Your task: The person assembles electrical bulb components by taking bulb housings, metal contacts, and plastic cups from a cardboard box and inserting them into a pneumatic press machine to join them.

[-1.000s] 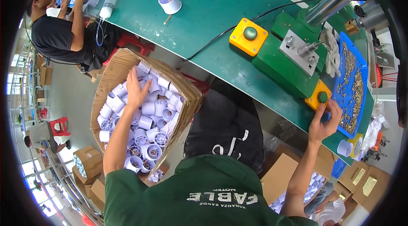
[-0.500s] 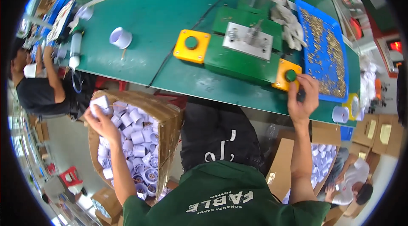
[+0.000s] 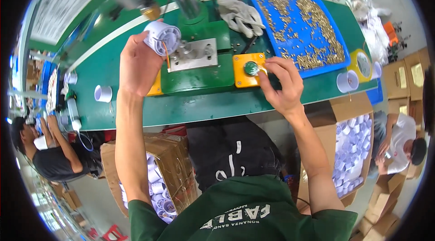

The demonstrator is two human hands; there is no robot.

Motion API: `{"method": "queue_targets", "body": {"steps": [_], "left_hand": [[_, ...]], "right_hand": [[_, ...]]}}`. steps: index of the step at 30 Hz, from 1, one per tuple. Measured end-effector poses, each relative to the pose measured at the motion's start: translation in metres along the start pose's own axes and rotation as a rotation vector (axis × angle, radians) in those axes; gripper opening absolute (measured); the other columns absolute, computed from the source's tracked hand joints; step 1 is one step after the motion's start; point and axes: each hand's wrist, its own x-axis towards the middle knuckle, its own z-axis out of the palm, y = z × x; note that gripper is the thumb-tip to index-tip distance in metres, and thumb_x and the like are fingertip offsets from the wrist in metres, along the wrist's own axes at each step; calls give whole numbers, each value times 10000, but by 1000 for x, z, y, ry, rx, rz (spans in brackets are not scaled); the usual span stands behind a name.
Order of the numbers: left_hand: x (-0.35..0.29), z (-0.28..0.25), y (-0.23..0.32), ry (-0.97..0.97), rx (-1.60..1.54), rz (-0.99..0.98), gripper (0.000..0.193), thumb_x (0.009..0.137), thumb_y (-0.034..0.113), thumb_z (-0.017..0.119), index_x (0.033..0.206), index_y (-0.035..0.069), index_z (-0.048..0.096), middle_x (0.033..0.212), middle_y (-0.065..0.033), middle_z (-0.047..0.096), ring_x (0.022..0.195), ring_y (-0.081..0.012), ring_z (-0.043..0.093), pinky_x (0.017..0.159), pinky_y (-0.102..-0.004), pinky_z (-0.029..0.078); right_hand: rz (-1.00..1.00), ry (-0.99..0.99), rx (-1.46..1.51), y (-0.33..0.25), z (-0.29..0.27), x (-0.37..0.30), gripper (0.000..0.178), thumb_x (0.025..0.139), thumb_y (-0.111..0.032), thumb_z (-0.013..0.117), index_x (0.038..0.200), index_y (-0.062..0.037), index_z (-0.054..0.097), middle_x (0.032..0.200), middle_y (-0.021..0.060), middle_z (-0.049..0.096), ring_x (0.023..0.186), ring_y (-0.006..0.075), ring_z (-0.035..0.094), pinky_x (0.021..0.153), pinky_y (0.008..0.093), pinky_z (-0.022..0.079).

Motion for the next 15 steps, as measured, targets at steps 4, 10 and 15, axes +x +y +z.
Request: {"method": "queue_targets", "body": {"steps": [4,10,15], "left_hand": [[10,18,-5,183,179,14,392,1030,289,443,1276,2,544,1274,-128,607,1120,-202,579,921,-319,456],[7,25,-8,130,315,91,431,1031,273,463,1396,44,455,1401,-139,507,1175,-197,551,931,-313,475],[5,26,-6,92,272,154,497,1030,323,465,1434,42,394,1443,-127,467,1245,-215,509,978,-347,441]], "right_hand": [[25,26,25,4,0,0,283,707,-6,786,947,-12,636,945,121,635,785,287,636,663,354,526],[45,51,13,7,0,-1,244,741,-68,776,937,-37,636,938,108,628,784,277,639,675,352,536],[22,61,30,7,3,-3,232,750,-61,759,935,-36,622,934,98,624,781,270,640,672,354,534]]}}
